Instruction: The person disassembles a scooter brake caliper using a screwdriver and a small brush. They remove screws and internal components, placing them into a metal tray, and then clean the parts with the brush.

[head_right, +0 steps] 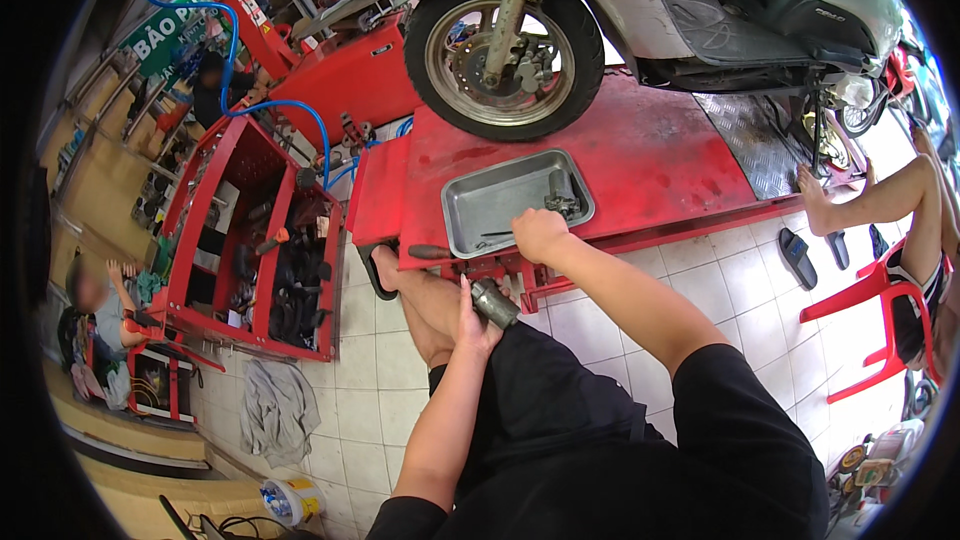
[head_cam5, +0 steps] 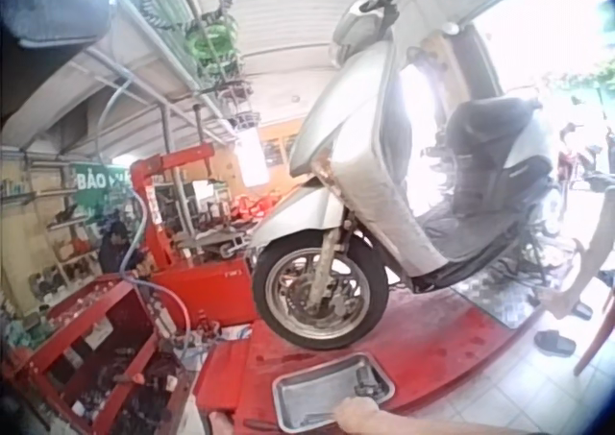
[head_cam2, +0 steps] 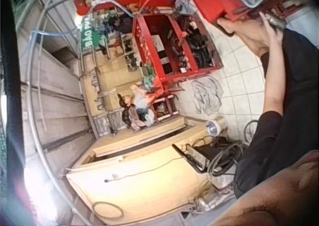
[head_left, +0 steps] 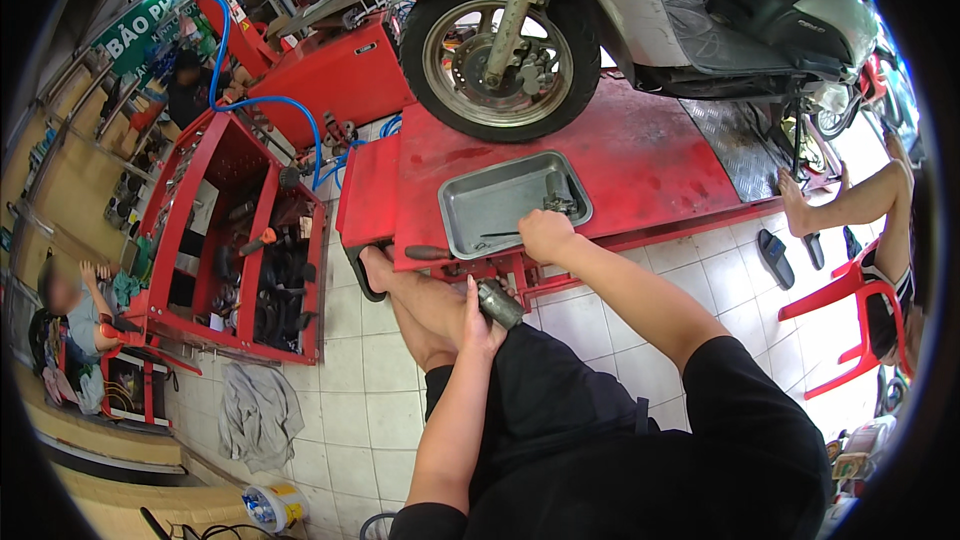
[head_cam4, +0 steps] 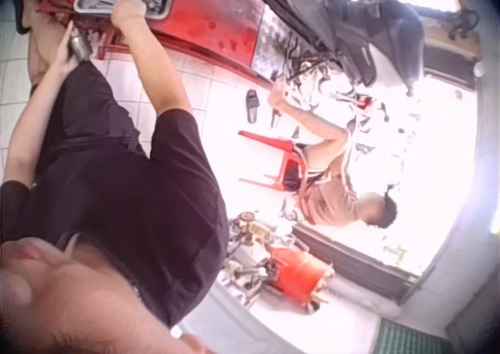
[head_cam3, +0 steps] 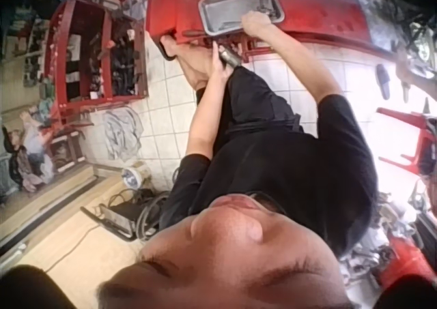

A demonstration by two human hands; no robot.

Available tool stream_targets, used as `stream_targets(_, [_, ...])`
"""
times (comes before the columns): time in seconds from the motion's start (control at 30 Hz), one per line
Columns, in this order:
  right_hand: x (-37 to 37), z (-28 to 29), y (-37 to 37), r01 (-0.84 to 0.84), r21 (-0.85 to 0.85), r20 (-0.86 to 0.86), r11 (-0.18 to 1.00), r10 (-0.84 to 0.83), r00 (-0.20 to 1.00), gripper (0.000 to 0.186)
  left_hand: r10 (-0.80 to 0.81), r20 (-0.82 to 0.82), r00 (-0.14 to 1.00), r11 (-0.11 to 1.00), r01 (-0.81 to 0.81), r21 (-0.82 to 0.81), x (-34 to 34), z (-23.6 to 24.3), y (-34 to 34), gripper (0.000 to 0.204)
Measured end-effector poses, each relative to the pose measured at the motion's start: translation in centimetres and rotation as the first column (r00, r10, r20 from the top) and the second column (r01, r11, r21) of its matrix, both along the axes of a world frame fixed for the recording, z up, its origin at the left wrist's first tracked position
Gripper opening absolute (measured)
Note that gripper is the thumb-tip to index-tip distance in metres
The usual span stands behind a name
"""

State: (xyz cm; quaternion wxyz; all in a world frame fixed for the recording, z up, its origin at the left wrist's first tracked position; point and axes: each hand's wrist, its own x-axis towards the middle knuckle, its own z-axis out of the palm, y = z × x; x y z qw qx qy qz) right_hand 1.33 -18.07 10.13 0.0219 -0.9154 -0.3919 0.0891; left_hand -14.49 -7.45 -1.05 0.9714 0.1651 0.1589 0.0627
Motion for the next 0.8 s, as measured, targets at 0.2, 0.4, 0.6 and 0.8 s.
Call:
stream_targets(0.2, [1.4, -0.5, -3.5, 0.137, 0.168, -0.042, 0.976, -0.132, 0.99, 0.021, 0.005, 0.018, 1.0, 1.0, -0.004, -0.031, 0.2, 0.0, 0.0, 0.052])
stream_targets(0.4, [-1.5, -3.5, -10.8, 0.329, 0.623, -0.319, 0.709, -0.154, 0.935, 0.021, 0.021, 0.065, 0.998, 0.999, -0.019, -0.031, 0.2, -1.4, 0.7, 0.052])
stream_targets(0.6, [-7.2, -11.9, -22.2, 0.669, 0.603, -0.621, 0.434, -0.271, 0.735, 0.02, -0.014, 0.034, 0.999, 0.997, 0.016, -0.074, 0.5, 0.7, 0.0, 0.057])
stream_targets(0.8, [-8.6, -9.7, -26.9, 0.754, 0.593, -0.669, 0.283, -0.348, 0.657, 0.021, 0.134, 0.186, 0.973, 0.962, -0.083, -0.261, 0.1, 5.6, -0.1, 0.061])
